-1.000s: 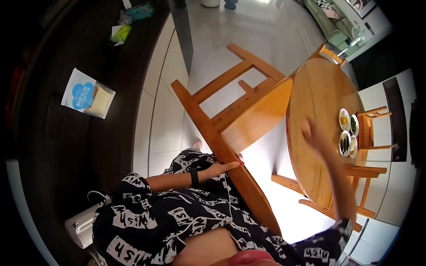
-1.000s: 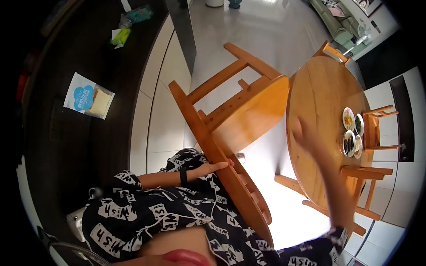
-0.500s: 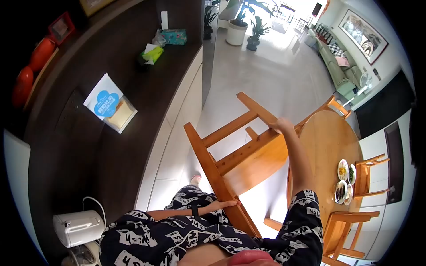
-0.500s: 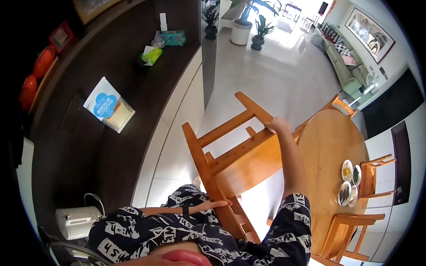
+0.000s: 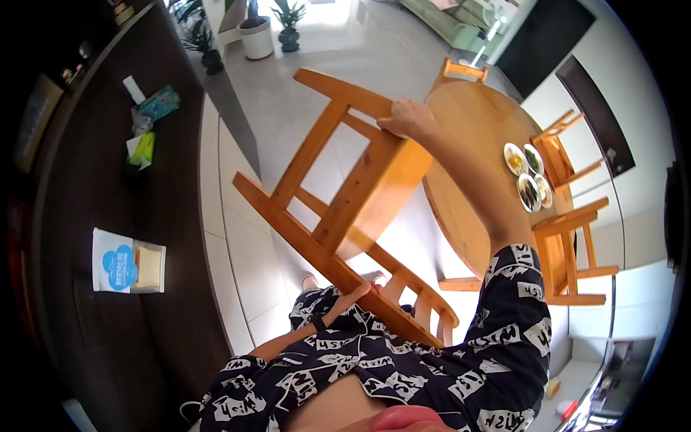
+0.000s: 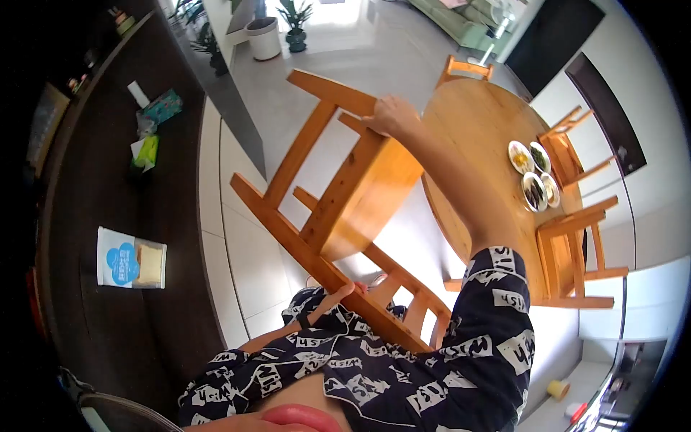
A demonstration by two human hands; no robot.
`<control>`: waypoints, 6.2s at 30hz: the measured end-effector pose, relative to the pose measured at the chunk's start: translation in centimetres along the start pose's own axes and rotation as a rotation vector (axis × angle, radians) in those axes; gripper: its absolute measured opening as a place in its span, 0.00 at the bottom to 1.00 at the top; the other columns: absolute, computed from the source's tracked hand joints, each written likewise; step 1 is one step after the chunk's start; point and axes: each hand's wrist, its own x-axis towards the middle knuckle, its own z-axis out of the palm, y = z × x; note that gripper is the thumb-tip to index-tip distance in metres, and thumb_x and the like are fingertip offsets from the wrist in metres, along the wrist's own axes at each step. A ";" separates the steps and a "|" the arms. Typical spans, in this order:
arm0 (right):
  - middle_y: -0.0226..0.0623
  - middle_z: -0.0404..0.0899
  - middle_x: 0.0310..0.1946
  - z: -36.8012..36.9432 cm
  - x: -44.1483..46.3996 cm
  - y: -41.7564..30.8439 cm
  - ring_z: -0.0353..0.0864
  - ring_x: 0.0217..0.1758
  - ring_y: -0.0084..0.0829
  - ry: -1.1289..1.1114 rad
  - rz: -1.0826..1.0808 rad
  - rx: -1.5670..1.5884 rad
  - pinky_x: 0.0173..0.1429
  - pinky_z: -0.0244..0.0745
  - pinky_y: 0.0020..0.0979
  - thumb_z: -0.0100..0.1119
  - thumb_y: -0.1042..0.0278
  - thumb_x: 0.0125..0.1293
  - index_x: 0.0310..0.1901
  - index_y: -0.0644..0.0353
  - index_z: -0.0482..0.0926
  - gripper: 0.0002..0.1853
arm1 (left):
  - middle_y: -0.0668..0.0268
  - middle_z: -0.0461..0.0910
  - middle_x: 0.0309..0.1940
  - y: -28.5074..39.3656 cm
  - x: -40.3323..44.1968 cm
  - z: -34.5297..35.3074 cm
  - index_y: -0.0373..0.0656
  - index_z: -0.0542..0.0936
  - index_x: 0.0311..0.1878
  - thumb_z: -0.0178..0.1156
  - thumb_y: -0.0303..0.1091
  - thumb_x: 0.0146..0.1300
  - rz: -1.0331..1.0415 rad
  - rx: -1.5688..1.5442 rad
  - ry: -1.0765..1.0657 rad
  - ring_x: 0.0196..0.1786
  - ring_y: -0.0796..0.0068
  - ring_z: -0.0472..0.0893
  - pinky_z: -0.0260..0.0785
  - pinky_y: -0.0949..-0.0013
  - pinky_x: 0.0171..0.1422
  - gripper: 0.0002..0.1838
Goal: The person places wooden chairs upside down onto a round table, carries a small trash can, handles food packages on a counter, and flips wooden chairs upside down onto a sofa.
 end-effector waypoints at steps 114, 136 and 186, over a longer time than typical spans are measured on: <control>0.43 0.83 0.34 28.2 -33.9 55.0 0.83 0.40 0.36 0.180 0.840 0.901 0.44 0.77 0.33 0.75 0.57 0.38 0.39 0.65 0.80 0.26 | 0.60 0.79 0.48 -16.7 31.6 8.7 0.35 0.76 0.53 0.46 0.42 0.70 -0.169 1.009 -0.270 0.52 0.69 0.76 0.66 0.66 0.57 0.20; 0.44 0.52 0.64 26.4 -38.5 34.0 0.64 0.62 0.41 0.764 0.866 0.961 0.54 0.74 0.36 0.52 0.89 0.46 0.67 0.57 0.52 0.43 | 0.62 0.74 0.42 -18.8 33.6 3.6 0.41 0.70 0.55 0.54 0.41 0.67 -0.293 1.052 -0.198 0.44 0.71 0.76 0.70 0.71 0.44 0.18; 0.41 0.68 0.51 18.1 -28.1 19.7 0.69 0.56 0.32 1.295 0.985 0.957 0.64 0.62 0.33 0.44 0.84 0.48 0.57 0.65 0.62 0.29 | 0.67 0.72 0.48 18.7 45.8 14.6 0.38 0.65 0.57 0.52 0.26 0.64 0.243 0.568 -0.424 0.50 0.78 0.72 0.64 0.73 0.56 0.18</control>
